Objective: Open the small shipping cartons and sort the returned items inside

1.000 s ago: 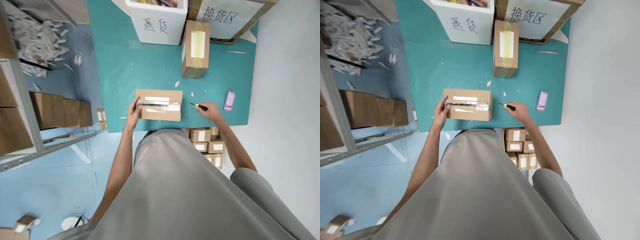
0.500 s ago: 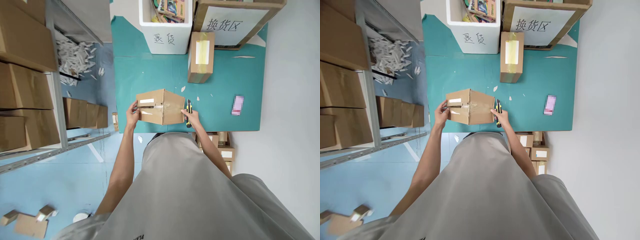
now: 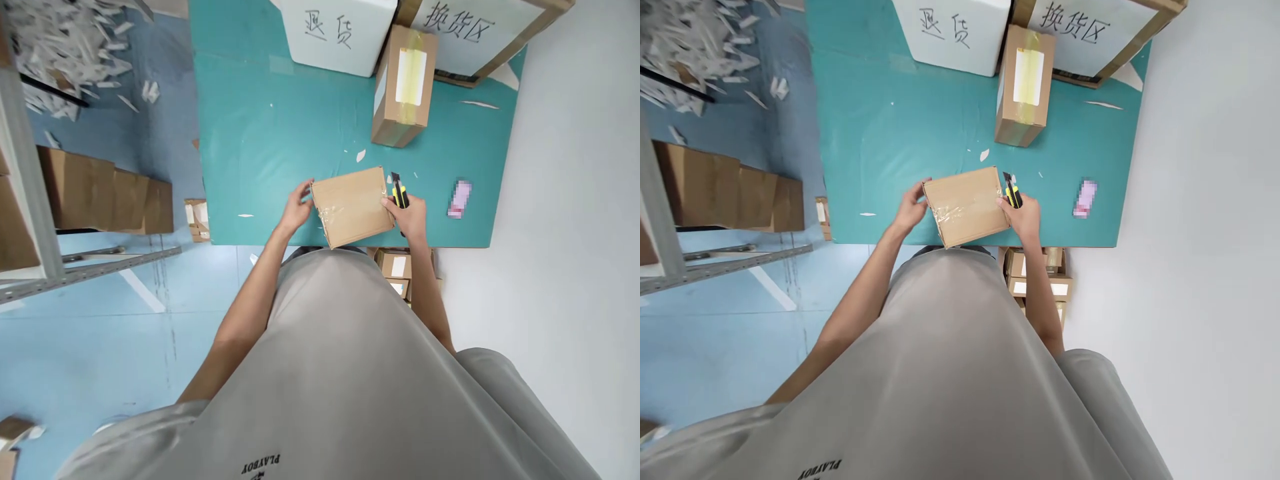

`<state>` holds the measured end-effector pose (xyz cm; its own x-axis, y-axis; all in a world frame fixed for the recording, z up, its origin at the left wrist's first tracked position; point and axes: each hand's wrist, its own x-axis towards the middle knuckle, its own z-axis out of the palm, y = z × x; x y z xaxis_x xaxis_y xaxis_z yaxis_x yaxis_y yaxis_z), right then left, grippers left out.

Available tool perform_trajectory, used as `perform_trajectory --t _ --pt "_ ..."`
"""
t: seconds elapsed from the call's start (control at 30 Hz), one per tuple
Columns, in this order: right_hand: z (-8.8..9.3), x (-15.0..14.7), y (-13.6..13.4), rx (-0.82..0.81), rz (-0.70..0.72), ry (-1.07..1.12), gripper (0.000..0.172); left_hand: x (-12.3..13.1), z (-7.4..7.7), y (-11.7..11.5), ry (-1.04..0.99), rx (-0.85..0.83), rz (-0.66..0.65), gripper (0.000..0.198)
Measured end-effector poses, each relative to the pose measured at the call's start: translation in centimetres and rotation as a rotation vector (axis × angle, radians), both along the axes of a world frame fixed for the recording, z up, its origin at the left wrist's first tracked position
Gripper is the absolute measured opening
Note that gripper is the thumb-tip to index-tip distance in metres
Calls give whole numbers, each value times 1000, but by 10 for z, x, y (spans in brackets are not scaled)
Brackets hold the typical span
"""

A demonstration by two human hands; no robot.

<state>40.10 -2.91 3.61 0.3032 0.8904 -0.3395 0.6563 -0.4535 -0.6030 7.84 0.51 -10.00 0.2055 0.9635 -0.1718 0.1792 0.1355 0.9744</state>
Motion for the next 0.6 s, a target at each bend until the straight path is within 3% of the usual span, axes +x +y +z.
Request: perform_trajectory --t 0.07,0.13,0.27,0.4,0.5,0.6 --pt "4 -9 -3 11 51 -143 42 -9 19 13 -23 18 12 55" --pt "13 -16 -8 27 69 -263 47 -14 40 23 -38 33 -62 50" --pt "43 -38 -32 36 98 -272 53 -13 66 29 11 52 -200 53" --pt "65 -83 -59 -104 347 -194 54 -12 65 28 -15 24 -218 52" --pt "69 -120 -67 -201 515 -261 55 -13 53 29 -62 11 -218 54" --pt "67 -145 -65 -256 574 -336 58 -12 39 31 -115 6 -217 55"
